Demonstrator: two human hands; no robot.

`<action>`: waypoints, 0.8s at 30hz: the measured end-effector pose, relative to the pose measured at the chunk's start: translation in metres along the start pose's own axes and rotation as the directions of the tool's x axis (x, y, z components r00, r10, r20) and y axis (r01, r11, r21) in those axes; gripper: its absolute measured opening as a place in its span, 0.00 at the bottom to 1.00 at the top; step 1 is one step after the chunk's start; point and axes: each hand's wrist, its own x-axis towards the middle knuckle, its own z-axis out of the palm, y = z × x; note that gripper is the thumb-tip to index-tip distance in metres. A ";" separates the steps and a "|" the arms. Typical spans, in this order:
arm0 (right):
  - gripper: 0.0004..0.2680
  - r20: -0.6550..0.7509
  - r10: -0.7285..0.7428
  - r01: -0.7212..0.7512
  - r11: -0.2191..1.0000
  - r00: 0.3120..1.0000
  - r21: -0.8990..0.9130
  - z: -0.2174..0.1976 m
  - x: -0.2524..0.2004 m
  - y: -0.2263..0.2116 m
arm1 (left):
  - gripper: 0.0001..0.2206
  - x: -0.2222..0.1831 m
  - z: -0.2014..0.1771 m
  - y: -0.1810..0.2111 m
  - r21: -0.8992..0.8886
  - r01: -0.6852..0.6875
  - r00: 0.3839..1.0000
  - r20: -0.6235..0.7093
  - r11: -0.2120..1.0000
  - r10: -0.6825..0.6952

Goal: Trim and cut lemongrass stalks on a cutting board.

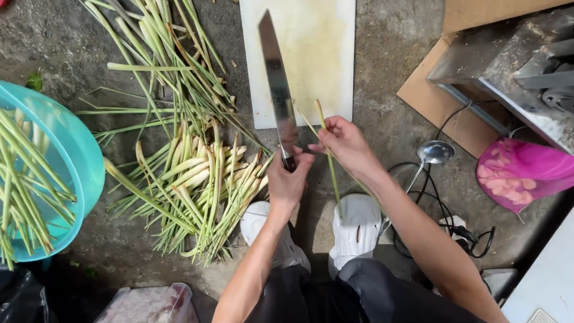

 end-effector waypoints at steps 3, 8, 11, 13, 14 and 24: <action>0.04 -0.070 -0.151 0.156 0.985 0.986 0.068 0.021 0.002 0.007 | 0.16 0.004 0.014 0.004 -0.433 0.216 0.976 0.116 0.875 -0.184; 0.04 -0.033 -0.226 0.228 0.962 0.974 0.151 0.030 -0.005 0.009 | 0.09 0.011 0.003 0.022 -0.485 0.310 0.947 0.083 0.818 -0.310; 0.04 -0.197 -0.039 0.057 0.995 0.980 0.087 0.032 -0.006 -0.030 | 0.04 0.026 -0.020 0.021 -0.305 0.248 0.969 0.056 0.920 -0.242; 0.05 -0.152 -0.032 0.045 0.996 0.988 0.079 0.029 -0.011 -0.046 | 0.03 0.054 -0.044 0.022 -0.157 0.093 0.991 -0.083 0.983 -0.107; 0.06 -0.113 -0.023 0.031 0.997 0.993 0.072 0.028 -0.015 -0.052 | 0.03 0.065 -0.057 0.021 0.015 -0.046 0.981 -0.190 0.999 0.048; 0.20 0.057 -0.188 0.195 0.967 0.980 -0.163 0.051 -0.001 -0.072 | 0.08 0.137 -0.165 0.050 0.501 -0.406 0.761 -0.278 0.764 0.586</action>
